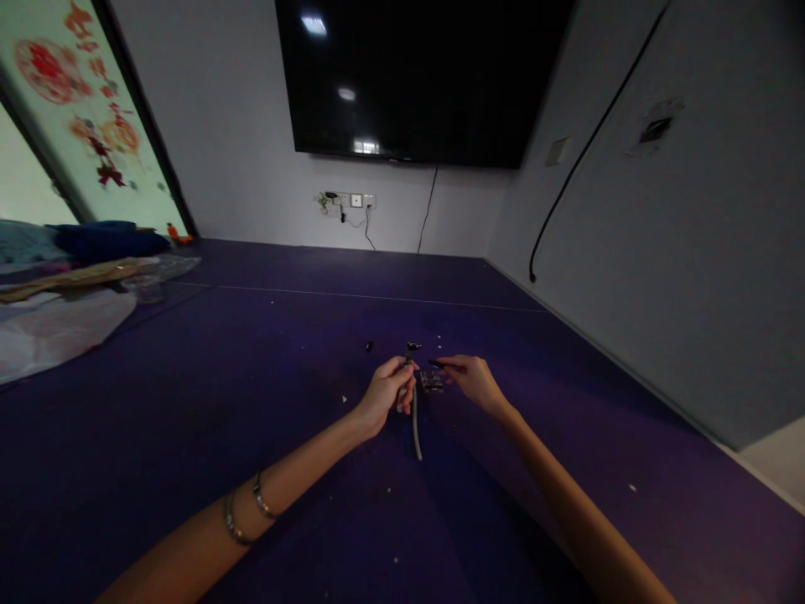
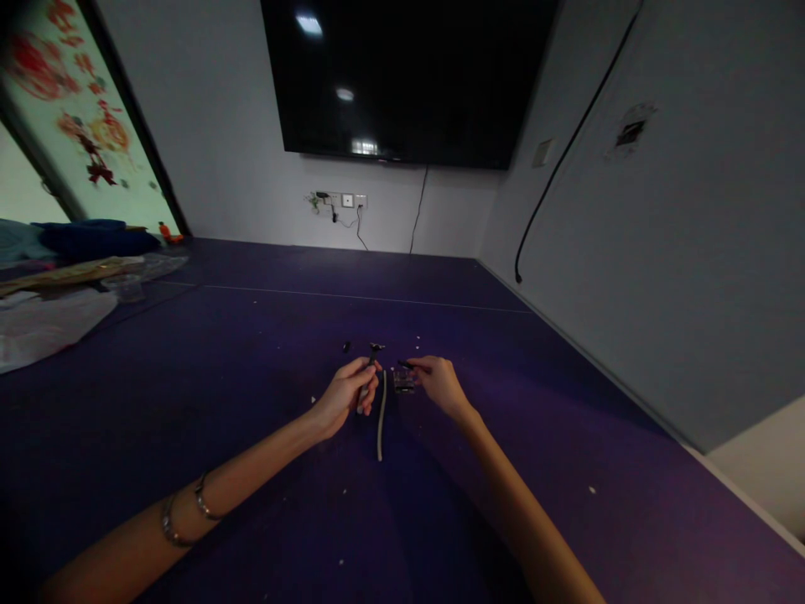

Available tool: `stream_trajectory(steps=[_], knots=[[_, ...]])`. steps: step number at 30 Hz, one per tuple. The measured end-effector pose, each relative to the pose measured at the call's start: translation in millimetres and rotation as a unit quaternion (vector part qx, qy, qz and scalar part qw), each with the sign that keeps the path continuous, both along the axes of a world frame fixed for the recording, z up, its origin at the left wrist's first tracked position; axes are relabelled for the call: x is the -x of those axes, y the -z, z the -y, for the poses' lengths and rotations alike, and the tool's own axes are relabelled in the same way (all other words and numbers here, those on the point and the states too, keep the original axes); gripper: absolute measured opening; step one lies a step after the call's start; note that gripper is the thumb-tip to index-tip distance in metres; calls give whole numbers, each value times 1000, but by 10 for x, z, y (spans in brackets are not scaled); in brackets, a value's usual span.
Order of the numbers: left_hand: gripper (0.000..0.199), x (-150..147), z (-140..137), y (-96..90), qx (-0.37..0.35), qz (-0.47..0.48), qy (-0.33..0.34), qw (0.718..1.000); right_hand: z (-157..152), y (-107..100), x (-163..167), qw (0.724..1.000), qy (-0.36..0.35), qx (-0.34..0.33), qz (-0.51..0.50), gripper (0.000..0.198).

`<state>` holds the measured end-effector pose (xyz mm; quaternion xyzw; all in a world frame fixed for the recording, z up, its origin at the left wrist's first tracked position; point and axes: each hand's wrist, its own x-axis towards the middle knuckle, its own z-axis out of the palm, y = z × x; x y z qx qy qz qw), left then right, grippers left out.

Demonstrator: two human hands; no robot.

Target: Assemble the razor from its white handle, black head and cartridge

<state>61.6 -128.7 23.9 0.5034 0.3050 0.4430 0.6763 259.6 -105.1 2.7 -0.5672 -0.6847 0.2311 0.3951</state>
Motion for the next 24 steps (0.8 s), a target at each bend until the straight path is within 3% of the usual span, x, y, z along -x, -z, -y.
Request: stream_trajectory(steps=[9,15,20,24], knots=[[25,-4,-8,42,-36,-5,-98,995,89,-233,83,998,14,36,-44,27],[32,-34,60,83,-57,-2,-137,989,207,-457,151,997,-1,24,-79,24],[15,-72,195,106,-154,-17,-136,979,332,-604,248,999,-19,-10,-45,24],[15,-90,231,167,-189,-24,-109,976,422,-708,301,997,-35,-68,12,25]])
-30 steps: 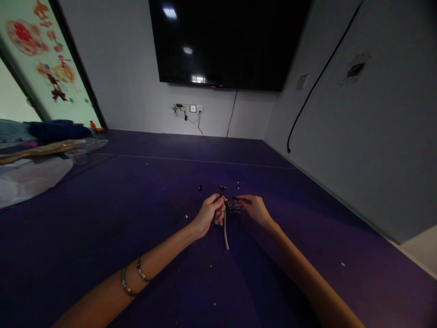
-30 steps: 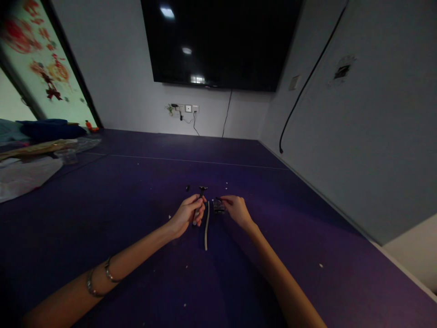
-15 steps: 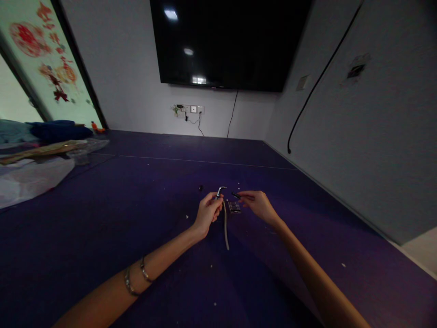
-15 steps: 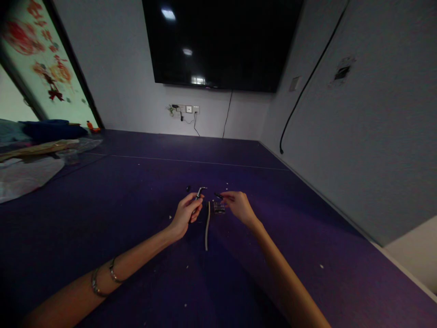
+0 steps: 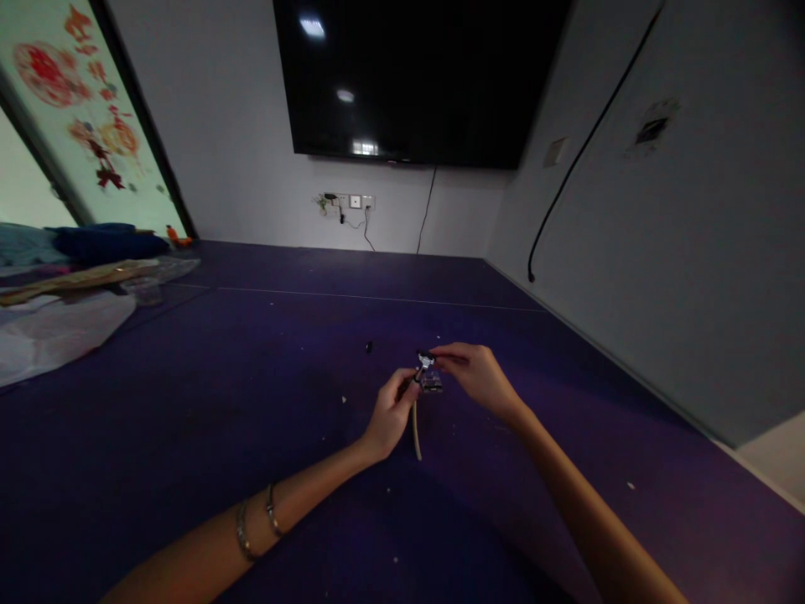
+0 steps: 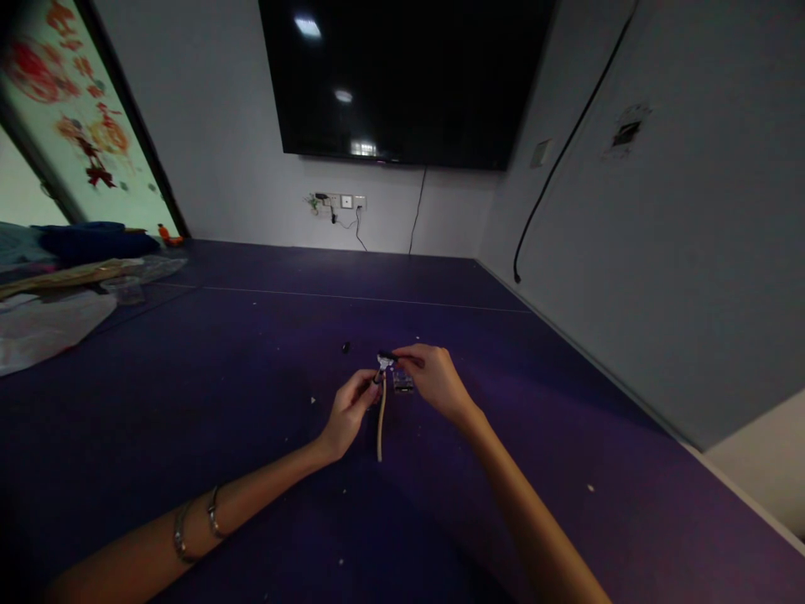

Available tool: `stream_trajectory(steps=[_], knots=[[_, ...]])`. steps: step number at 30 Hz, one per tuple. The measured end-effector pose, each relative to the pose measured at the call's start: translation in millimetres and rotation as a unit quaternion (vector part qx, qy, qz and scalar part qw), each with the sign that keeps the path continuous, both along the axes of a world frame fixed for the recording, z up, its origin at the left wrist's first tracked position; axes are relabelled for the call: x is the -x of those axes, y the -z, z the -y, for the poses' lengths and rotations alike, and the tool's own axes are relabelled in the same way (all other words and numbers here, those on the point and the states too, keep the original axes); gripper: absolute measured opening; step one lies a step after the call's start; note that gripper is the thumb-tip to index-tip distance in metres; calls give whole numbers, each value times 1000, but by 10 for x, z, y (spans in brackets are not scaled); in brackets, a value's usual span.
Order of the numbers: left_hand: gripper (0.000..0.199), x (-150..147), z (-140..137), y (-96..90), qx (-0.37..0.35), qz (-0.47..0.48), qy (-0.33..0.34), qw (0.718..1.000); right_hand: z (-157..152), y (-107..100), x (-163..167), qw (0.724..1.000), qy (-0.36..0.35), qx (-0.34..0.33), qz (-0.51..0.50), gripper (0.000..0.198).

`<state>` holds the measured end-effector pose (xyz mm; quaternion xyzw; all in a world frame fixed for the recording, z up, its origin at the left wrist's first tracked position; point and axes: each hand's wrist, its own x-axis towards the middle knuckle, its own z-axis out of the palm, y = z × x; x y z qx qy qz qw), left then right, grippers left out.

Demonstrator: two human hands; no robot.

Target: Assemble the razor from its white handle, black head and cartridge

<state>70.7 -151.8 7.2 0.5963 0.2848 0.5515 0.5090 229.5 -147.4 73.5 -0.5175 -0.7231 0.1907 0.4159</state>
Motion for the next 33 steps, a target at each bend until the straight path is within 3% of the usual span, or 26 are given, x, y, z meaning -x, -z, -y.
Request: stream_trajectory(steps=[13,33], knots=[[23,3,-11,46,-16,-30,20,999,76,-38,33,997,-40,-71,9,24],[20,3,-29,47,-2,-19,27,999,83,-45,35,996,-45,-78,14,23]])
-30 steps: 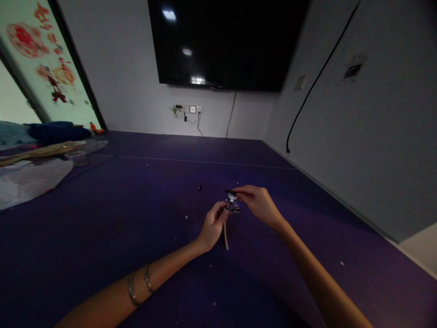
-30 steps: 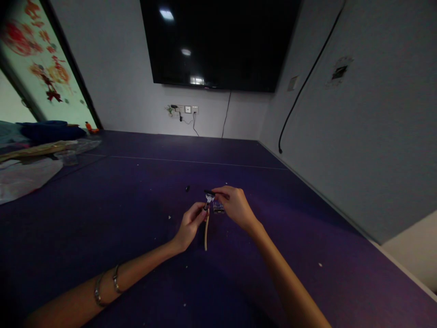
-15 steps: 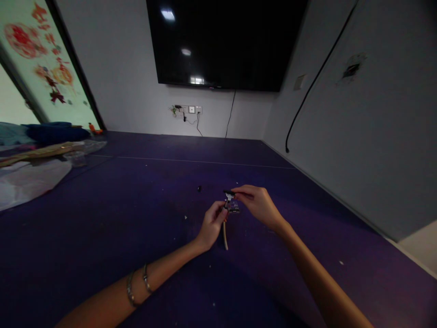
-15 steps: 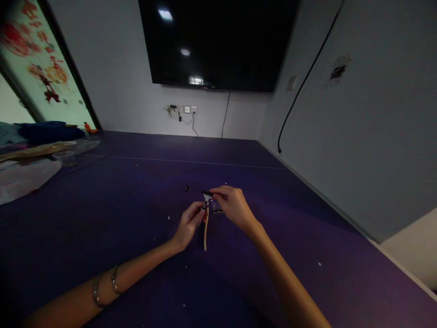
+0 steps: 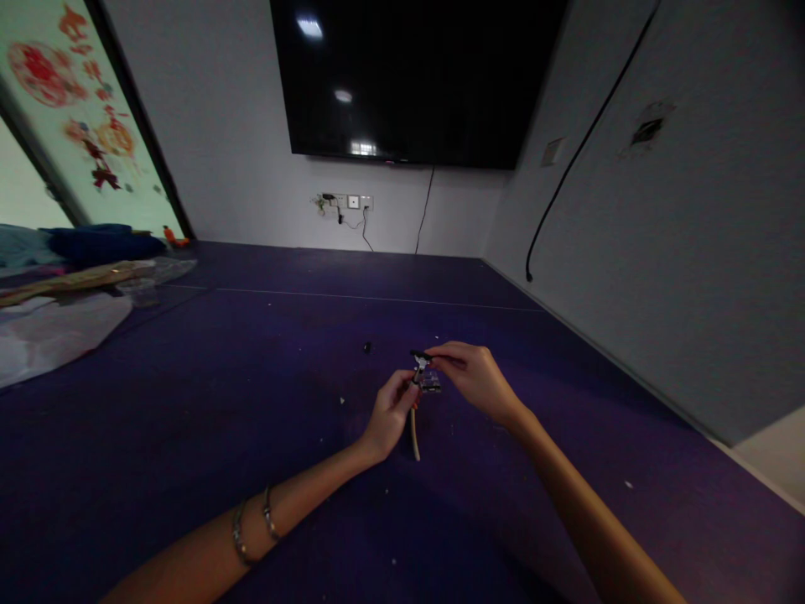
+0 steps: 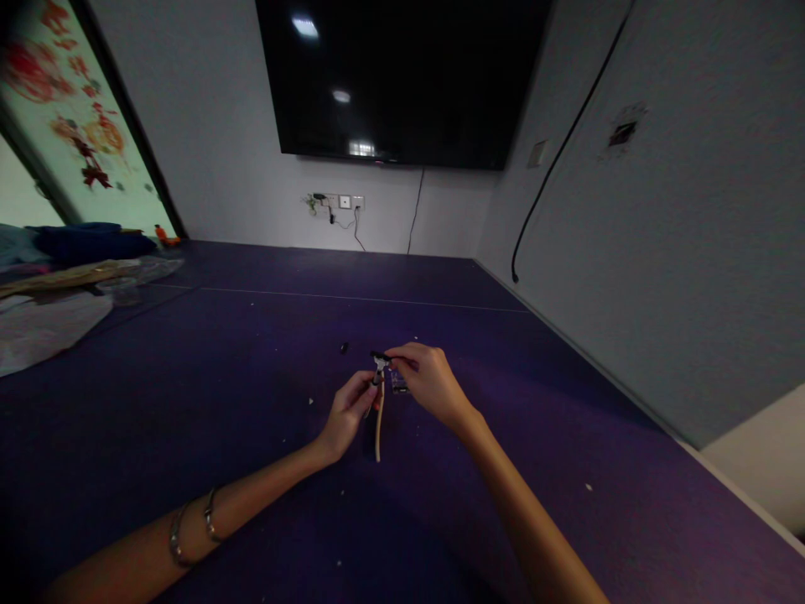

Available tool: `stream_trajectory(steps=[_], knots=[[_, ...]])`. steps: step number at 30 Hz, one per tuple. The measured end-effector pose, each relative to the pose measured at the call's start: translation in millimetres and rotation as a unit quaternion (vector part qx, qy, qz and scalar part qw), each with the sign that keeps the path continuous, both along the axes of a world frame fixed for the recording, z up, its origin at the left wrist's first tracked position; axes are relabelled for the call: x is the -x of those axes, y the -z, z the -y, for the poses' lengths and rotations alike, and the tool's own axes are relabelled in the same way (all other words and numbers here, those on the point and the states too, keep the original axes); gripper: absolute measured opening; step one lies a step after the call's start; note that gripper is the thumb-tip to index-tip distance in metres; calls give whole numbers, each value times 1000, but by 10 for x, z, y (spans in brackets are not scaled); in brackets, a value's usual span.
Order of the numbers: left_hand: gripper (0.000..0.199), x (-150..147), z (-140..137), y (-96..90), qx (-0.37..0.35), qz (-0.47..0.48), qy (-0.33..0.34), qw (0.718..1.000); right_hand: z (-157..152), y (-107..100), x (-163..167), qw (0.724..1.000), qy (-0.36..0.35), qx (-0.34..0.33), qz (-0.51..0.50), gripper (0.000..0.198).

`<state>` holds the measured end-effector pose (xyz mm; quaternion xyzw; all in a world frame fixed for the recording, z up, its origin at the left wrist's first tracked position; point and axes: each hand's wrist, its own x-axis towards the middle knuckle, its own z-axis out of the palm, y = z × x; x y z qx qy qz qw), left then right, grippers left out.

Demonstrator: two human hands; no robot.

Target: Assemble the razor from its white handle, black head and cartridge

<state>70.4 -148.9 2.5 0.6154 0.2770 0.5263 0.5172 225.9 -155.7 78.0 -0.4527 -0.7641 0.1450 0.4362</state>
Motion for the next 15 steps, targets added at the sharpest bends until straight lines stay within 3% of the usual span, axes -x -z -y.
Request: stream_trajectory(steps=[15], knots=[[25,-19,0,18,3,-19,-4,1000,-8,-4,-1,999,19,-15,38,24]])
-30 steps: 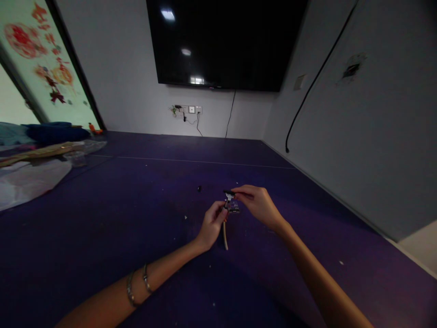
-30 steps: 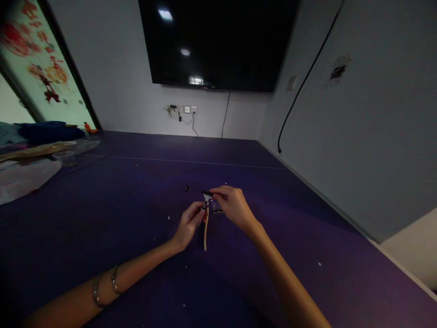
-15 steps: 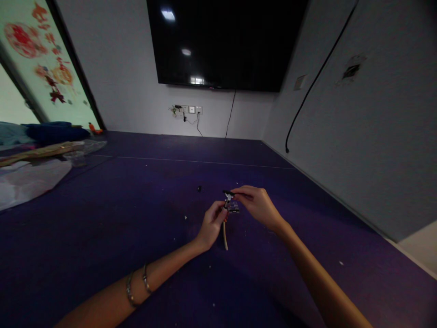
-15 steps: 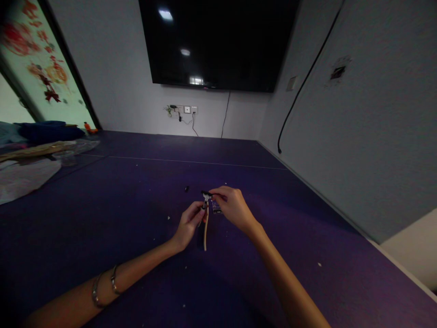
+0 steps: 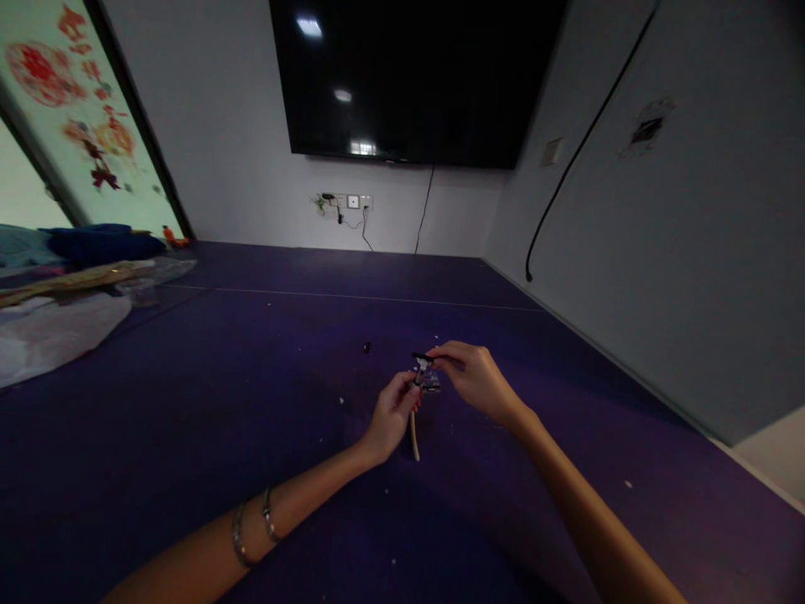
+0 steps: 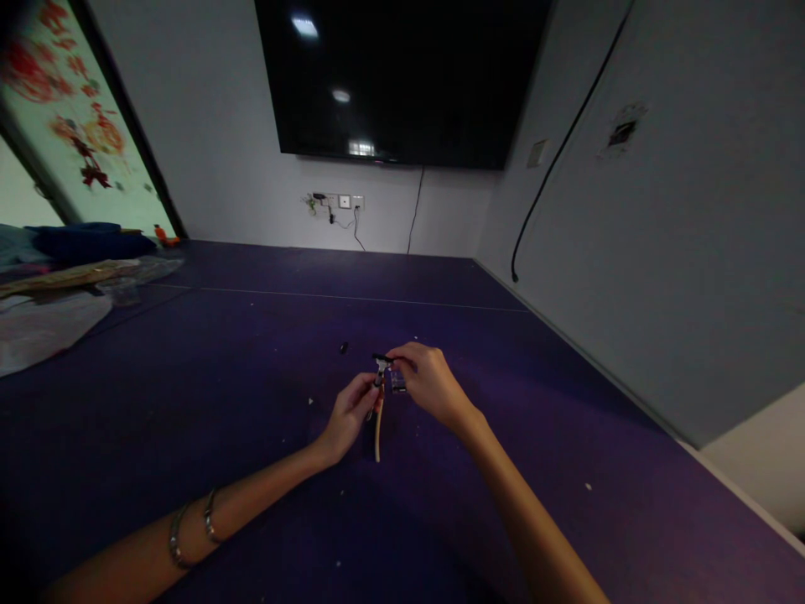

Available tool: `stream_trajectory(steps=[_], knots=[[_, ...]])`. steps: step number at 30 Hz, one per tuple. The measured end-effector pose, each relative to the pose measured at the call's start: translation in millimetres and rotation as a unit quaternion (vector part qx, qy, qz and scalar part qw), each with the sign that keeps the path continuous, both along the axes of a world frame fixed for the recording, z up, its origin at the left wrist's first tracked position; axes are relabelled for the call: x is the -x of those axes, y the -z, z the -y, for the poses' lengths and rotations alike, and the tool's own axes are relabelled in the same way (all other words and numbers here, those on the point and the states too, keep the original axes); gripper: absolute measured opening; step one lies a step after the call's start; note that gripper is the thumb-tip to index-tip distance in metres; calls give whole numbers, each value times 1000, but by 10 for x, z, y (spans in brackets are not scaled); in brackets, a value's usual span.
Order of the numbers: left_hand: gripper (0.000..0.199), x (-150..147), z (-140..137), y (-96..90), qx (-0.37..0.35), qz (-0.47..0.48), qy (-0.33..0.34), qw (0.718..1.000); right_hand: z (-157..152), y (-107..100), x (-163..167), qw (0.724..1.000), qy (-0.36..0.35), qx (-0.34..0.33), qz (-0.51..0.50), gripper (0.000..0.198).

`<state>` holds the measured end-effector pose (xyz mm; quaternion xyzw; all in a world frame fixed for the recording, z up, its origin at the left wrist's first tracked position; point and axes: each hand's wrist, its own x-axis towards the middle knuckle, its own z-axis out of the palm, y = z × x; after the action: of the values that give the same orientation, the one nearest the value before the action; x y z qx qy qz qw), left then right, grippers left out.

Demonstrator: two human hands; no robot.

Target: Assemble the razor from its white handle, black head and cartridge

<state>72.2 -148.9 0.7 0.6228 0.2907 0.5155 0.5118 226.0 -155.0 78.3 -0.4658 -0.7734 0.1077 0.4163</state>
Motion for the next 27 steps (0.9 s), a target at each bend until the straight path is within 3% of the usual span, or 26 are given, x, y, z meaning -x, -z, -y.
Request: stream_trajectory(steps=[13,21,27], knots=[[24,-25,17,14,29,13,4,999,34,-25,16,1000,-2,11,7,24],[25,-31,64,-179,97,42,12,994,19,-26,-9,999,-11,10,-32,25],[16,63,-80,-390,170,66,-5,983,24,-47,-44,995,82,-23,-48,23]])
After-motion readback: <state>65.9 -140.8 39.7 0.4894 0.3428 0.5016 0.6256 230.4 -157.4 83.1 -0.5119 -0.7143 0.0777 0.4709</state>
